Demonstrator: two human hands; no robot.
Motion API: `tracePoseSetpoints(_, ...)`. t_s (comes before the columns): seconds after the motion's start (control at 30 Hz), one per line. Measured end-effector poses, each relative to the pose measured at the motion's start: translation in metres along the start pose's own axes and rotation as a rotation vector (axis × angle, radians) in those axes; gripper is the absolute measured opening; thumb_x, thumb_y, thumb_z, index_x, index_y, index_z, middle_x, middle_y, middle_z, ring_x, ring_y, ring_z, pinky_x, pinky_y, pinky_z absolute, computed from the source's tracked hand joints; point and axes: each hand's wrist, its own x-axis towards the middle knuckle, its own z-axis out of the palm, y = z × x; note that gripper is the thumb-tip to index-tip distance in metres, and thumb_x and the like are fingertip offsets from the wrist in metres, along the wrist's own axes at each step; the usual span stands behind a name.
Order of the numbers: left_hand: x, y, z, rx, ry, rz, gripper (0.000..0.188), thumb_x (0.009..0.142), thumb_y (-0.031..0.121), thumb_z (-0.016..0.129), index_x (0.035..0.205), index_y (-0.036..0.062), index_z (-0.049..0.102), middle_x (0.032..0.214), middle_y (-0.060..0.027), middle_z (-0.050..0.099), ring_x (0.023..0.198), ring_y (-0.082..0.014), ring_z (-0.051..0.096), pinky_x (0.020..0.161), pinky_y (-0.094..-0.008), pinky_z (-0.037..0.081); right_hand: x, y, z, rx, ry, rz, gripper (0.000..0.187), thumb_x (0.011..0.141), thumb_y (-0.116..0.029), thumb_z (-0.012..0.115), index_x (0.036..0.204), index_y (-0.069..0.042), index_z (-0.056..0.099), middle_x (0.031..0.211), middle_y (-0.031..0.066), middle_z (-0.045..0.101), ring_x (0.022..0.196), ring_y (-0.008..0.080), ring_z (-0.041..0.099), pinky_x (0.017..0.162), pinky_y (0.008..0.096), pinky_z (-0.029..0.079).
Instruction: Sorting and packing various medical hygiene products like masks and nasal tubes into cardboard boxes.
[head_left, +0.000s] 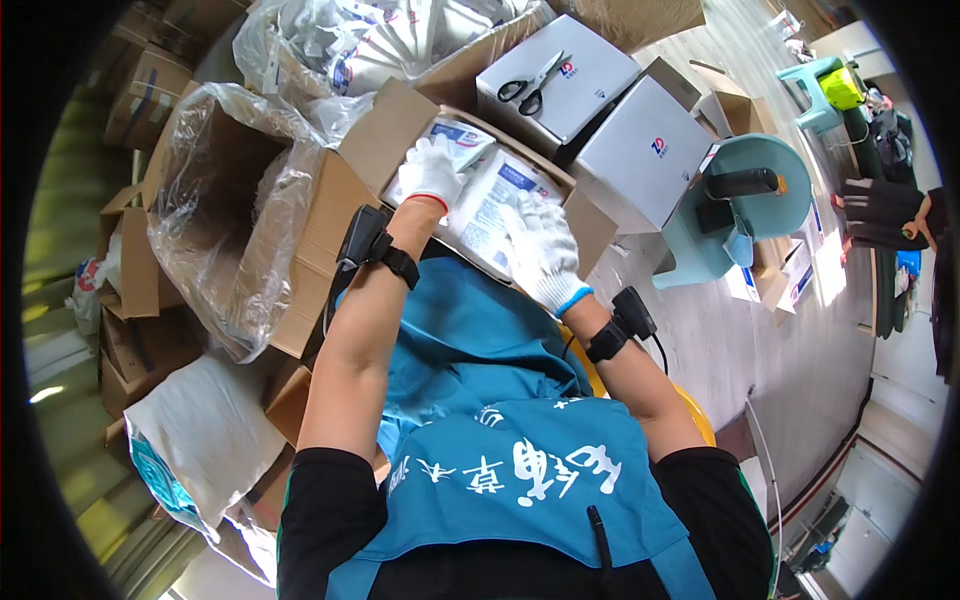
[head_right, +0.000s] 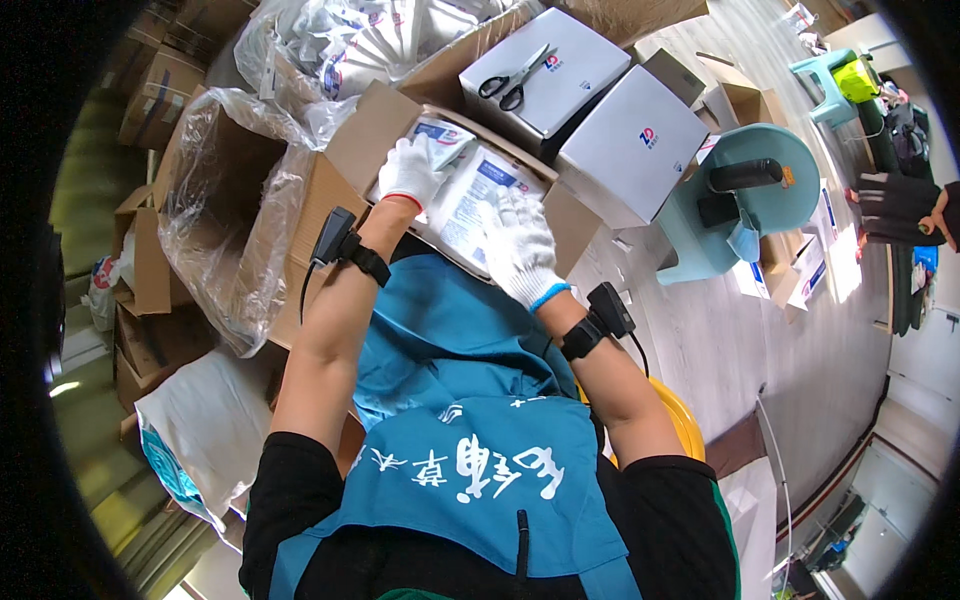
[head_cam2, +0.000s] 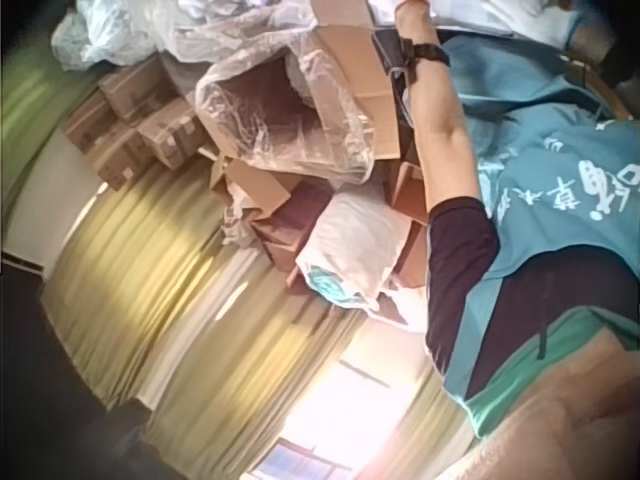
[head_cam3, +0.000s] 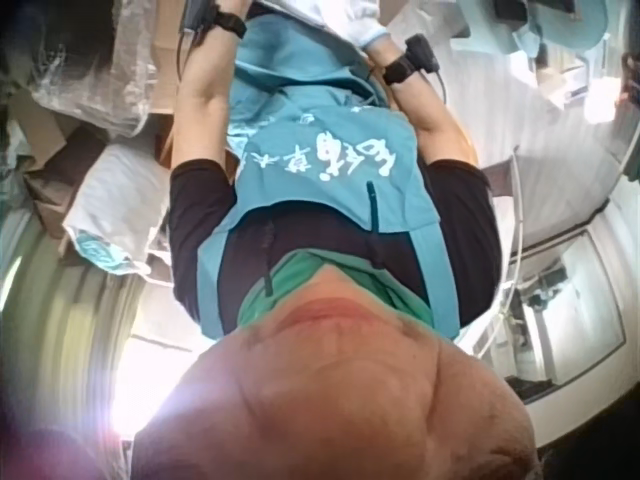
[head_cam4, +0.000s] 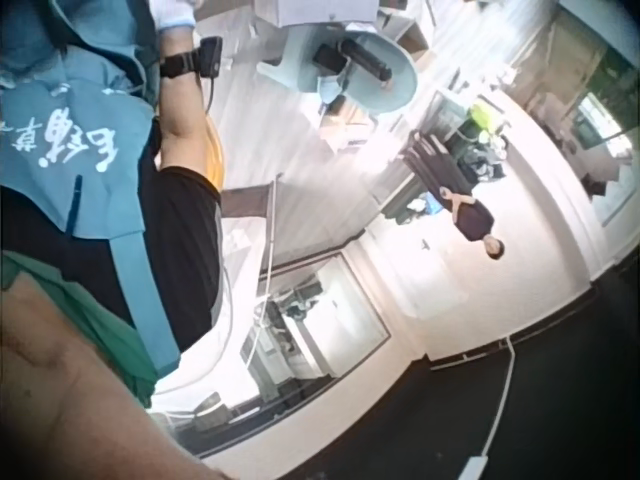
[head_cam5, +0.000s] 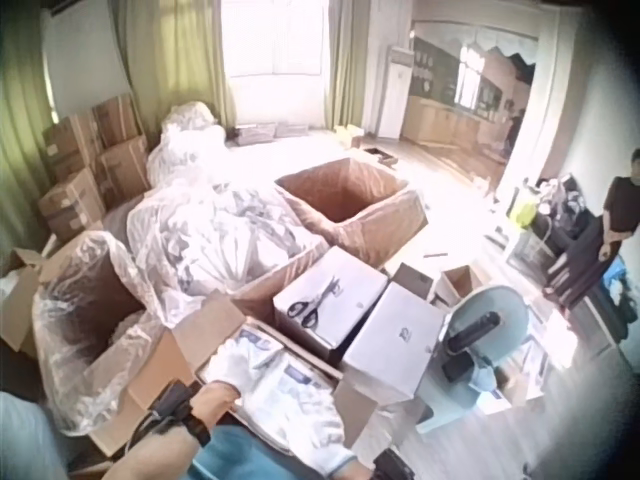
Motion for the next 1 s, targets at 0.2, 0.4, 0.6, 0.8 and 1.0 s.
tracePoseSetpoints(0.2,0.006,0.005,-0.023,0.086,-0.17,0.075,0.058,0.07,0.045,0.079,0.11,0.0069,0.059,0.116,-0.0181,0.061,0.107,-0.0324,0.062,0.089,-0.0436,0.052,0.001,0.001,0.0,0.072,-0.068,0.093,0.045,0.088,-0.027,0.057,0.128,-0.007,0.058,0.142,0.0227,0.047,0.131,0.0396,0.044,0.111,0.0492,0.03)
tracePoseSetpoints(0.4,0.001,0.008,-0.008,0.223,-0.221,0.042,0.09,0.062,0.048,0.08,0.126,-0.0049,0.046,0.121,-0.0233,0.056,0.114,-0.0352,0.057,0.095,-0.0414,0.049,-0.005,-0.001,0.015,-0.002,-0.117,0.059,0.054,0.095,-0.029,0.048,0.138,0.002,0.045,0.142,0.0223,0.045,0.129,0.0403,0.042,0.112,0.0466,0.03)
tracePoseSetpoints(0.6,0.005,0.002,-0.024,-0.006,-0.361,0.035,0.048,0.072,0.026,0.067,0.108,-0.0047,0.064,0.11,-0.0246,0.066,0.103,-0.0354,0.065,0.092,-0.0408,0.051,0.001,-0.014,-0.006,0.018,-0.162,0.125,0.055,0.093,-0.031,0.05,0.137,0.003,0.046,0.138,0.024,0.048,0.128,0.0415,0.044,0.111,0.0464,0.031)
tracePoseSetpoints(0.8,0.034,-0.021,-0.04,-0.203,-0.224,-0.036,0.03,0.076,0.023,0.063,0.097,0.0026,0.07,0.099,-0.0242,0.068,0.099,-0.0376,0.066,0.085,-0.0442,0.051,0.009,-0.009,-0.007,-0.028,-0.11,0.127,0.049,0.099,-0.027,0.04,0.134,0.007,0.047,0.137,0.0257,0.049,0.125,0.0415,0.047,0.11,0.0459,0.032)
tracePoseSetpoints(1.0,0.009,0.023,-0.025,-0.04,-0.173,-0.145,0.054,0.078,0.047,0.068,0.111,0.0049,0.067,0.109,-0.0179,0.069,0.101,-0.0304,0.067,0.088,-0.0386,0.053,0.009,-0.017,-0.011,0.064,-0.184,0.223,0.048,0.099,-0.025,0.039,0.134,0.007,0.047,0.138,0.026,0.049,0.126,0.041,0.046,0.11,0.0473,0.031)
